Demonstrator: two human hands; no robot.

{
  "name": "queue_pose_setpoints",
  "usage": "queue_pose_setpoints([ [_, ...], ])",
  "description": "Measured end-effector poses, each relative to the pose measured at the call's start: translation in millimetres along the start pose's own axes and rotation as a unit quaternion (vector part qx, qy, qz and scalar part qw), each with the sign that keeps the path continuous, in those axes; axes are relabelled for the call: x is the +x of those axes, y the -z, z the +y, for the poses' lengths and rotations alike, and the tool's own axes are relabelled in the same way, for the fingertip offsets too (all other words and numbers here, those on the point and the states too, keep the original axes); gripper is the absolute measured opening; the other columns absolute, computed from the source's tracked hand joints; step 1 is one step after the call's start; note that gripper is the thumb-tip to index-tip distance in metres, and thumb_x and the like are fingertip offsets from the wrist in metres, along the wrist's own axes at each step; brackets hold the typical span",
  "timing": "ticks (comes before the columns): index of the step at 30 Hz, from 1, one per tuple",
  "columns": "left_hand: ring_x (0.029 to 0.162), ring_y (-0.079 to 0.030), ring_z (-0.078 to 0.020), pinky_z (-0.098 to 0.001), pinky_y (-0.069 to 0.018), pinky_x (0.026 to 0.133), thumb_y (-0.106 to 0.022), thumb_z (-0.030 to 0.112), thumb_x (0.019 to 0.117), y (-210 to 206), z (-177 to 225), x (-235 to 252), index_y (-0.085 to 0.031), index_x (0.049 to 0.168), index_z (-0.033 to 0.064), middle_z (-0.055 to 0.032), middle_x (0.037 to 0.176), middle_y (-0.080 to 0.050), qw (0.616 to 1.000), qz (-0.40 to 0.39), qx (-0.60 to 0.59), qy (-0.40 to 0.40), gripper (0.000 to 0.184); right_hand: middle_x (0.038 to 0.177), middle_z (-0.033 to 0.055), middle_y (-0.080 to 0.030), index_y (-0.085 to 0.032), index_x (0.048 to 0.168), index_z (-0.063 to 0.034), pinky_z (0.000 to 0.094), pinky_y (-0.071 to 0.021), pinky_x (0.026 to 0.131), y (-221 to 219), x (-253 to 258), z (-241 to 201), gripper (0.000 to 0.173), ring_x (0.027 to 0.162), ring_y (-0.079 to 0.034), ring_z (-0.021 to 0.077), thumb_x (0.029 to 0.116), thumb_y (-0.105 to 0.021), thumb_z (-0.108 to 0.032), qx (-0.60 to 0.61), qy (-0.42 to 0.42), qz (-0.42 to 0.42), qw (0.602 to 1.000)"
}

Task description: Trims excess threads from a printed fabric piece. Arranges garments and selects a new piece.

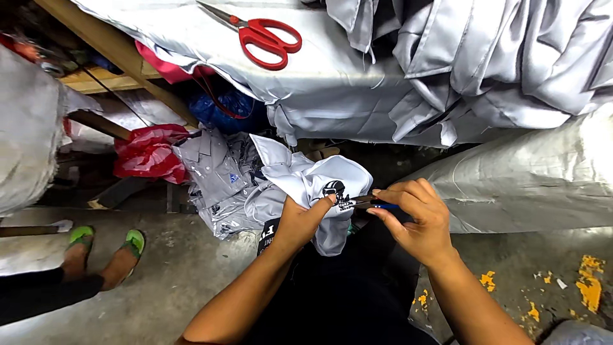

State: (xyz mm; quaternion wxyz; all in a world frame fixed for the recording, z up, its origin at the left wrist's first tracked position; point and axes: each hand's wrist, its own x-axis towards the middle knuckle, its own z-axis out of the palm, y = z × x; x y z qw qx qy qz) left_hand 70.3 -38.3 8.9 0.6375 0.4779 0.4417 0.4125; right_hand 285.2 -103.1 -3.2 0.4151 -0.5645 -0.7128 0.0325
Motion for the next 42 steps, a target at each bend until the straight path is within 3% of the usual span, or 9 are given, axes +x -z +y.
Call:
queue_pose_setpoints([
  [11,0.078,-0.069,-0.0036,-0.0237,-0.0599,0.075,-0.066,-0.007,0.0893,3,0,-1,-0.063,0.104,0.0091,0.0040,0.086,-0.072,1.000,-0.012,0.000,0.001,0.022,0.094,0.0071,-0.070,-0.080,0.101,-0.0083,0.0299,-0.0447,0.079,-2,1,-1,0.020,0.088,-0.058,0.0175,0.0929,-0.075,-0.026,-0.008,0.015,-0.008,1.000],
  [16,0.078,-0.069,-0.0031,-0.0228,-0.0595,0.075,-0.065,-0.007,0.0900,6,2,1,-0.063,0.104,0.0107,0.0048,0.085,-0.072,1.000,-0.018,0.005,0.003,0.022,0.094,0.0076,-0.071,-0.077,0.103,-0.0056,0.0267,-0.0529,0.077,-8,-3,3,0.025,0.088,-0.065,0.0131,0.0935,-0.074,-0.029,0.045,-0.022,-0.025,0.998],
  [20,0.078,-0.069,-0.0036,-0.0235,-0.0595,0.075,-0.064,-0.008,0.0907,8,3,3,-0.064,0.103,0.0098,0.0039,0.085,-0.072,0.999,-0.040,0.003,0.025,0.021,0.094,0.0075,-0.070,-0.078,0.102,-0.0061,0.0267,-0.0510,0.080,-9,-5,3,0.023,0.089,-0.063,0.0137,0.0936,-0.074,-0.027,0.052,-0.004,-0.022,0.998],
  [22,0.078,-0.069,-0.0034,-0.0235,-0.0595,0.075,-0.064,-0.007,0.0908,9,3,4,-0.064,0.103,0.0098,0.0040,0.086,-0.072,0.998,-0.052,0.008,0.035,0.021,0.093,0.0080,-0.070,-0.079,0.102,-0.0073,0.0278,-0.0482,0.079,-9,-5,4,0.022,0.088,-0.061,0.0158,0.0943,-0.073,-0.027,0.036,0.021,-0.017,0.999],
  [25,0.077,-0.069,-0.0031,-0.0229,-0.0592,0.074,-0.064,-0.006,0.0908,10,4,5,-0.064,0.103,0.0101,0.0043,0.085,-0.072,0.997,-0.057,0.018,0.039,0.020,0.092,0.0081,-0.071,-0.079,0.100,-0.0062,0.0245,-0.0525,0.074,-10,-6,5,0.024,0.086,-0.065,0.0130,0.0950,-0.072,-0.029,0.047,0.009,-0.030,0.998],
  [30,0.077,-0.069,-0.0033,-0.0228,-0.0593,0.075,-0.063,-0.008,0.0908,12,5,6,-0.064,0.103,0.0094,0.0037,0.085,-0.072,0.996,-0.075,0.013,0.050,0.021,0.091,0.0073,-0.072,-0.079,0.097,-0.0066,0.0244,-0.0511,0.073,-9,-7,6,0.021,0.085,-0.064,0.0128,0.0966,-0.070,-0.026,0.064,0.012,-0.058,0.996],
  [36,0.077,-0.069,-0.0020,-0.0217,-0.0591,0.074,-0.064,-0.009,0.0899,13,5,6,-0.064,0.101,0.0108,0.0053,0.084,-0.072,0.996,-0.081,0.022,0.039,0.023,0.088,0.0066,-0.072,-0.078,0.091,-0.0053,0.0239,-0.0525,0.073,-10,-6,10,0.022,0.083,-0.066,0.0107,0.0972,-0.069,-0.025,0.087,0.011,-0.074,0.993],
  [42,0.076,-0.068,-0.0017,-0.0210,-0.0590,0.072,-0.066,-0.006,0.0900,15,4,7,-0.065,0.101,0.0103,0.0052,0.083,-0.072,0.995,-0.086,0.053,0.011,0.020,0.092,0.0052,-0.071,-0.076,0.095,-0.0048,0.0210,-0.0542,0.072,-1,-4,9,0.024,0.085,-0.066,0.0070,0.0966,-0.070,-0.028,0.116,-0.018,-0.101,0.988],
])
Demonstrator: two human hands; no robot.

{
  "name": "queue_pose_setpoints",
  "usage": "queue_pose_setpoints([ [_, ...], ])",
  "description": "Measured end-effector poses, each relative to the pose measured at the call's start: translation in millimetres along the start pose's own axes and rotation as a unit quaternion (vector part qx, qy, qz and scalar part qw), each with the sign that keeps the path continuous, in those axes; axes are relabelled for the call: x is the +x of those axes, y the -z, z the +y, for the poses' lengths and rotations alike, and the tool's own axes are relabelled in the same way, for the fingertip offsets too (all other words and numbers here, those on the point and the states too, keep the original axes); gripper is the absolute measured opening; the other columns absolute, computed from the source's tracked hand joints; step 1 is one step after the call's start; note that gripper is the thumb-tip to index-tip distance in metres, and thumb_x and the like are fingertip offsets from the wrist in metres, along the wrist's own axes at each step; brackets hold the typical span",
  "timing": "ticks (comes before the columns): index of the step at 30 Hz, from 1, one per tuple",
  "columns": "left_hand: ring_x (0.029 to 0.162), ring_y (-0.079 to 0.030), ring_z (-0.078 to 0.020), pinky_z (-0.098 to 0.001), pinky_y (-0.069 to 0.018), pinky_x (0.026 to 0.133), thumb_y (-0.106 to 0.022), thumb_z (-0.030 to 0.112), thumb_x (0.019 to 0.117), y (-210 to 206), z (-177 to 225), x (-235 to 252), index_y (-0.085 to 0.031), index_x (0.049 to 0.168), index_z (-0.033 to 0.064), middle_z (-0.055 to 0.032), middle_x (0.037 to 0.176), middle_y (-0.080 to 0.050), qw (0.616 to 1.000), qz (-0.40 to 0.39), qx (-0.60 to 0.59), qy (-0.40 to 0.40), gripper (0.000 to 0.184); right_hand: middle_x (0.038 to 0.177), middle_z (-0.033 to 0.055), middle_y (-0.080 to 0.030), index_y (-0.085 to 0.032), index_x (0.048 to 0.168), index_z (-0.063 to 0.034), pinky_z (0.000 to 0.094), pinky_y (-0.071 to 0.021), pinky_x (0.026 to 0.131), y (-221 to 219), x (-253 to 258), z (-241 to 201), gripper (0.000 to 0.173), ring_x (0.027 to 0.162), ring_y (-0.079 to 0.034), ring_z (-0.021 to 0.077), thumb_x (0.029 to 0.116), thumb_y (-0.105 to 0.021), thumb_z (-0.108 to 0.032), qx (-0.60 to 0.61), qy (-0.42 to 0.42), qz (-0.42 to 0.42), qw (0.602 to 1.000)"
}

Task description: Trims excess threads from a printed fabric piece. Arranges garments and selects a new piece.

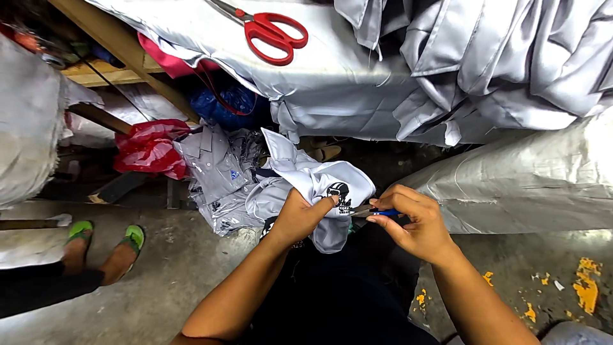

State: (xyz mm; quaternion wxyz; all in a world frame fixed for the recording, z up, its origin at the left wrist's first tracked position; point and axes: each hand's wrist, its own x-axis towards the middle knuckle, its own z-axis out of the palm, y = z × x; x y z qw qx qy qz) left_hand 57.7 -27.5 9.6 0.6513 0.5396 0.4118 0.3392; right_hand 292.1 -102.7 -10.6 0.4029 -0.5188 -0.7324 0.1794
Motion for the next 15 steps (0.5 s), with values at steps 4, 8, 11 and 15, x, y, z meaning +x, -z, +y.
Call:
queue_pose_setpoints([
  [4,0.074,-0.068,-0.0007,-0.0199,-0.0583,0.070,-0.066,-0.005,0.0901,-0.3,-0.3,0.9,-0.065,0.100,0.0108,0.0060,0.082,-0.071,1.000,0.004,0.010,-0.007,0.019,0.092,0.0036,-0.069,-0.074,0.096,-0.0037,0.0165,-0.0505,0.068,4.3,-0.4,0.6,0.024,0.081,-0.062,0.0022,0.0945,-0.072,-0.028,0.023,-0.030,0.005,0.999],
  [8,0.074,-0.068,-0.0020,-0.0208,-0.0584,0.071,-0.066,-0.006,0.0902,-2.3,-0.8,1.7,-0.065,0.101,0.0100,0.0045,0.082,-0.071,1.000,0.002,0.003,-0.006,0.019,0.091,0.0028,-0.070,-0.075,0.096,-0.0046,0.0185,-0.0515,0.069,0.5,-2.5,0.6,0.025,0.081,-0.063,0.0030,0.0948,-0.071,-0.030,0.016,-0.038,0.002,0.999],
  [11,0.075,-0.068,-0.0023,-0.0213,-0.0587,0.071,-0.066,-0.005,0.0902,-3.4,-0.5,1.1,-0.065,0.101,0.0101,0.0048,0.082,-0.071,1.000,0.005,0.010,-0.003,0.018,0.090,0.0024,-0.070,-0.076,0.095,-0.0053,0.0206,-0.0529,0.070,-0.9,-2.6,0.1,0.025,0.081,-0.064,0.0042,0.0952,-0.071,-0.030,0.011,-0.039,-0.002,0.999],
  [15,0.076,-0.068,-0.0020,-0.0215,-0.0588,0.072,-0.066,-0.005,0.0900,-4.0,-0.3,0.5,-0.065,0.102,0.0104,0.0052,0.084,-0.071,1.000,0.008,0.006,0.002,0.020,0.090,0.0023,-0.071,-0.077,0.094,-0.0061,0.0224,-0.0530,0.072,-0.6,-2.0,1.0,0.025,0.082,-0.064,0.0053,0.0959,-0.070,-0.030,0.007,-0.033,-0.004,0.999],
])
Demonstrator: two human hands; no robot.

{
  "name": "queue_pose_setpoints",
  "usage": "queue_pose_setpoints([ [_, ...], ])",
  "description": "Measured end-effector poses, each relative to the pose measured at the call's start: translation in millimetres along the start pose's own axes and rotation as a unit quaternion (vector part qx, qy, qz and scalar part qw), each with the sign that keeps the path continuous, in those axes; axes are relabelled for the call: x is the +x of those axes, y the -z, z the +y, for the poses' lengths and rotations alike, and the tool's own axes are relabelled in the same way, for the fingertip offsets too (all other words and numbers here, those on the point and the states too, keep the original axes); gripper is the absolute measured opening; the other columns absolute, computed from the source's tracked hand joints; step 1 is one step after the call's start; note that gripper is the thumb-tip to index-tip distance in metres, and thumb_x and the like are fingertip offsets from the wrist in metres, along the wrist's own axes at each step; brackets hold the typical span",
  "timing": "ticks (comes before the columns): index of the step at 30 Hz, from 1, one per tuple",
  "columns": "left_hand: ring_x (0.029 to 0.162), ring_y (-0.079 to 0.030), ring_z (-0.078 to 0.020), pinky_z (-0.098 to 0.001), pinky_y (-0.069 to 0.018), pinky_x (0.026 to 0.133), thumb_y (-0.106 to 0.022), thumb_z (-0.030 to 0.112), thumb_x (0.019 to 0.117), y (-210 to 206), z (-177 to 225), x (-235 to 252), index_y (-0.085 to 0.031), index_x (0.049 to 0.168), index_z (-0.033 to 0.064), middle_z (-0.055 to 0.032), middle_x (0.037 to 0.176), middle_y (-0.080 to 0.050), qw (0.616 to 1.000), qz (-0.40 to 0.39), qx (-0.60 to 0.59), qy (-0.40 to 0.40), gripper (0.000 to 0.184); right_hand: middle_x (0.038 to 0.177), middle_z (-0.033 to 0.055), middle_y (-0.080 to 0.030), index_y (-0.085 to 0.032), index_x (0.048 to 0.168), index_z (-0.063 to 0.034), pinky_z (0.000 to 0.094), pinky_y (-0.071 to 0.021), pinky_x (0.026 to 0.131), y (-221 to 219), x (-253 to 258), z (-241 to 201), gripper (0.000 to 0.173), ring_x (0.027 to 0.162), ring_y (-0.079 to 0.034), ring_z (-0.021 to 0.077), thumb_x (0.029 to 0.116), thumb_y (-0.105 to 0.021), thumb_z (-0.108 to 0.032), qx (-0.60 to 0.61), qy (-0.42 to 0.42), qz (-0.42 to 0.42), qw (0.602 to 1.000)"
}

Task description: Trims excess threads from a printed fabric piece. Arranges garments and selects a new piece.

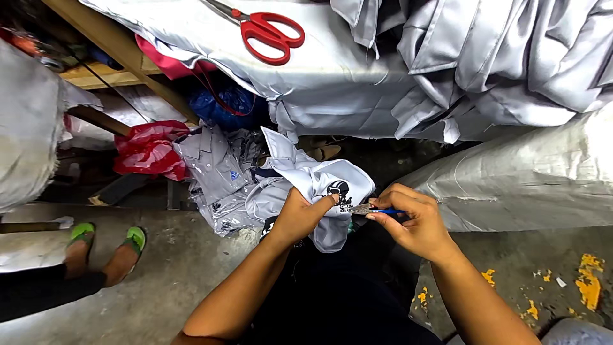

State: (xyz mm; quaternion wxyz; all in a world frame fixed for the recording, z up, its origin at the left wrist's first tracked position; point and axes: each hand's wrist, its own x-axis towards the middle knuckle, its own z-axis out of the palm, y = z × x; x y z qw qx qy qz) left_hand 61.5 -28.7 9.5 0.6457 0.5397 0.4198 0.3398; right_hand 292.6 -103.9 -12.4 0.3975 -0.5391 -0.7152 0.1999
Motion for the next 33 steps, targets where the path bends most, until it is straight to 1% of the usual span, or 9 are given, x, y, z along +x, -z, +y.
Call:
queue_pose_setpoints([
  [6,0.076,-0.068,-0.0024,-0.0216,-0.0589,0.073,-0.065,-0.007,0.0904,-1.2,-0.4,0.5,-0.065,0.102,0.0104,0.0047,0.084,-0.072,1.000,-0.003,-0.023,0.007,0.021,0.089,0.0022,-0.071,-0.077,0.091,-0.0061,0.0220,-0.0527,0.071,0.4,-0.1,0.9,0.024,0.082,-0.064,0.0052,0.0958,-0.070,-0.028,0.000,-0.003,0.000,1.000],
  [9,0.076,-0.069,-0.0027,-0.0219,-0.0592,0.073,-0.065,-0.006,0.0909,-1.6,-0.8,0.4,-0.065,0.102,0.0106,0.0047,0.084,-0.072,1.000,0.000,-0.028,0.012,0.020,0.089,0.0010,-0.070,-0.076,0.093,-0.0062,0.0207,-0.0531,0.072,-0.4,-0.2,0.7,0.024,0.082,-0.064,0.0034,0.0948,-0.071,-0.029,0.005,-0.013,0.001,1.000],
  [12,0.077,-0.069,-0.0031,-0.0224,-0.0593,0.074,-0.065,-0.007,0.0902,-2.5,-1.3,0.2,-0.064,0.103,0.0105,0.0046,0.085,-0.072,0.999,0.001,-0.034,0.016,0.022,0.087,0.0022,-0.071,-0.077,0.092,-0.0054,0.0202,-0.0519,0.071,0.0,-1.6,0.7,0.024,0.081,-0.063,0.0035,0.0956,-0.071,-0.028,0.022,-0.002,-0.008,1.000],
  [15,0.079,-0.069,-0.0033,-0.0229,-0.0595,0.075,-0.065,-0.007,0.0902,-2.8,-1.5,-0.5,-0.064,0.105,0.0101,0.0041,0.086,-0.072,0.999,0.004,-0.034,0.016,0.022,0.090,0.0029,-0.070,-0.075,0.095,-0.0043,0.0178,-0.0533,0.071,1.9,-1.1,-2.2,0.023,0.082,-0.064,0.0029,0.0938,-0.073,-0.027,0.029,0.004,0.007,1.000],
  [19,0.078,-0.069,-0.0029,-0.0224,-0.0595,0.074,-0.066,-0.008,0.0893,-3.6,-1.2,-0.4,-0.064,0.103,0.0100,0.0043,0.085,-0.072,0.999,0.006,-0.032,0.014,0.022,0.094,0.0058,-0.070,-0.074,0.097,-0.0041,0.0206,-0.0535,0.071,4.2,2.7,-4.0,0.020,0.086,-0.065,0.0077,0.0916,-0.075,-0.024,-0.030,0.026,0.056,0.998],
  [23,0.077,-0.069,-0.0029,-0.0224,-0.0595,0.074,-0.066,-0.008,0.0890,-4.2,-1.7,-0.3,-0.065,0.102,0.0098,0.0041,0.084,-0.072,0.999,0.006,-0.031,0.009,0.022,0.094,0.0067,-0.071,-0.074,0.096,-0.0045,0.0220,-0.0536,0.072,5.0,3.7,-4.3,0.020,0.087,-0.066,0.0094,0.0922,-0.074,-0.024,-0.061,0.037,0.058,0.996],
  [26,0.076,-0.069,-0.0025,-0.0222,-0.0593,0.073,-0.067,-0.007,0.0889,-3.9,-1.4,-0.3,-0.065,0.101,0.0098,0.0045,0.084,-0.072,1.000,0.006,-0.024,0.007,0.021,0.093,0.0069,-0.071,-0.075,0.096,-0.0046,0.0229,-0.0530,0.071,4.9,3.8,-4.2,0.021,0.086,-0.065,0.0104,0.0925,-0.074,-0.025,-0.069,0.040,0.057,0.995],
  [33,0.075,-0.069,-0.0028,-0.0222,-0.0592,0.072,-0.067,-0.007,0.0886,-3.6,-2.4,-0.1,-0.065,0.100,0.0096,0.0044,0.083,-0.072,1.000,0.004,-0.018,0.000,0.021,0.092,0.0084,-0.071,-0.076,0.095,-0.0051,0.0282,-0.0529,0.072,2.9,3.3,-6.2,0.020,0.085,-0.066,0.0158,0.0937,-0.072,-0.025,-0.111,0.063,0.074,0.989],
])
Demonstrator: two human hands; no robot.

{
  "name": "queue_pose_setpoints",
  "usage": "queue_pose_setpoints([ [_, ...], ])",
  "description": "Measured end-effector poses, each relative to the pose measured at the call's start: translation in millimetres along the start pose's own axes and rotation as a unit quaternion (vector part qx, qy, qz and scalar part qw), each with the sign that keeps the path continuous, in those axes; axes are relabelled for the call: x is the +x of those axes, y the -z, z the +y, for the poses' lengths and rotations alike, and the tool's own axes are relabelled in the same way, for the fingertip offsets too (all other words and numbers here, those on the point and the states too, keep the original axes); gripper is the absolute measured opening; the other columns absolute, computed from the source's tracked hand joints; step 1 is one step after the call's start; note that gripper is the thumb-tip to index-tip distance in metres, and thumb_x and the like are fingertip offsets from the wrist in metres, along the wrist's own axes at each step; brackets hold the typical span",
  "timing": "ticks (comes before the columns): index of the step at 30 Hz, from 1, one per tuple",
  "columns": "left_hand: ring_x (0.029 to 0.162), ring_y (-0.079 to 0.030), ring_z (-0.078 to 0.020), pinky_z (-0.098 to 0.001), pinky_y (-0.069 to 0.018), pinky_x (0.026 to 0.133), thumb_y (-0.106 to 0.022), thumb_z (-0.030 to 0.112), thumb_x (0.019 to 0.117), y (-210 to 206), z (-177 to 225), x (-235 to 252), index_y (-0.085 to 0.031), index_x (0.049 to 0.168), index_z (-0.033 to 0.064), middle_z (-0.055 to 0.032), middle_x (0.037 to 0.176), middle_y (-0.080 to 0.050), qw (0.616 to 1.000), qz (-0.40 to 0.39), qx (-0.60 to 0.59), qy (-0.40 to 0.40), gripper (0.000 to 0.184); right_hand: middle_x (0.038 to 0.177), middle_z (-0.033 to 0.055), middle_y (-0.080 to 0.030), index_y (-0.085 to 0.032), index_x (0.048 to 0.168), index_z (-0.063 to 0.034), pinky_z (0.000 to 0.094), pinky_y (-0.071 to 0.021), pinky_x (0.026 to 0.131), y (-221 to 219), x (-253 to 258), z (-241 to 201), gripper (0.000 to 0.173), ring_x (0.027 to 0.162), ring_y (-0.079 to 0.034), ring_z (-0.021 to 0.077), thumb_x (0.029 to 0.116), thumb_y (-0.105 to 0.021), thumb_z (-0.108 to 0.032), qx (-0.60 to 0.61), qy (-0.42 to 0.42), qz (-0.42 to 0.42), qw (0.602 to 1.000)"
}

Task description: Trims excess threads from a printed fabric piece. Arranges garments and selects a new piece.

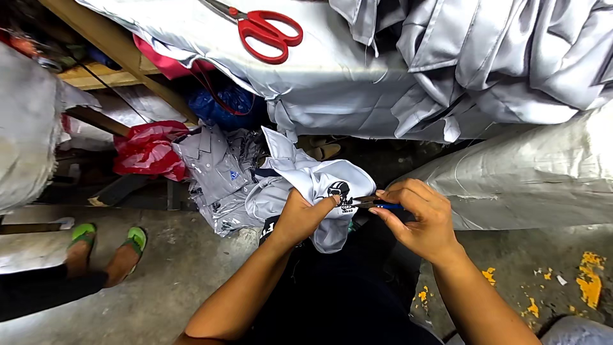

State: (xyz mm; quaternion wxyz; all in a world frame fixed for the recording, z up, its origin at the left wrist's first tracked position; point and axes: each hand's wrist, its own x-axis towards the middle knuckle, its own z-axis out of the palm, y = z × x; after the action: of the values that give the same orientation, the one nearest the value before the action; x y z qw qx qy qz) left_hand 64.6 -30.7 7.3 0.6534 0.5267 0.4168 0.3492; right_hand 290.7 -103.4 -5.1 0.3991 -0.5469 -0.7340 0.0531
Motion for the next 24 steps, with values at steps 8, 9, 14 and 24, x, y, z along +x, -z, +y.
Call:
queue_pose_setpoints([
  [8,0.077,-0.069,-0.0028,-0.0225,-0.0595,0.073,-0.066,-0.008,0.0891,-0.3,0.2,-0.9,-0.064,0.103,0.0097,0.0044,0.085,-0.072,1.000,0.005,-0.008,0.002,0.023,0.093,0.0090,-0.071,-0.076,0.098,-0.0048,0.0287,-0.0533,0.074,-7.2,-5.0,0.6,0.021,0.087,-0.066,0.0165,0.0932,-0.073,-0.026,0.004,-0.014,0.016,1.000],
  [9,0.077,-0.069,-0.0027,-0.0225,-0.0595,0.074,-0.066,-0.008,0.0891,-0.3,0.5,-0.9,-0.064,0.104,0.0098,0.0044,0.085,-0.072,1.000,0.004,-0.010,0.004,0.023,0.093,0.0087,-0.071,-0.076,0.098,-0.0050,0.0287,-0.0533,0.074,-7.0,-5.5,1.0,0.021,0.087,-0.066,0.0162,0.0933,-0.073,-0.026,0.007,-0.018,0.014,1.000],
  [14,0.076,-0.069,-0.0023,-0.0223,-0.0593,0.073,-0.067,-0.008,0.0889,-1.0,-0.3,-0.6,-0.064,0.103,0.0096,0.0045,0.084,-0.072,1.000,0.003,-0.003,0.005,0.022,0.093,0.0087,-0.071,-0.077,0.097,-0.0057,0.0309,-0.0525,0.075,-3.6,-5.0,1.0,0.021,0.087,-0.065,0.0176,0.0939,-0.073,-0.026,-0.006,-0.010,0.010,1.000],
  [24,0.077,-0.069,-0.0028,-0.0229,-0.0595,0.073,-0.067,-0.007,0.0894,-0.3,-1.4,-0.6,-0.065,0.103,0.0094,0.0044,0.084,-0.072,1.000,0.003,0.003,-0.004,0.021,0.090,0.0101,-0.071,-0.078,0.097,-0.0074,0.0347,-0.0477,0.071,-6.6,-4.8,-5.2,0.019,0.081,-0.062,0.0224,0.0957,-0.071,-0.025,-0.090,0.033,0.041,0.995],
])
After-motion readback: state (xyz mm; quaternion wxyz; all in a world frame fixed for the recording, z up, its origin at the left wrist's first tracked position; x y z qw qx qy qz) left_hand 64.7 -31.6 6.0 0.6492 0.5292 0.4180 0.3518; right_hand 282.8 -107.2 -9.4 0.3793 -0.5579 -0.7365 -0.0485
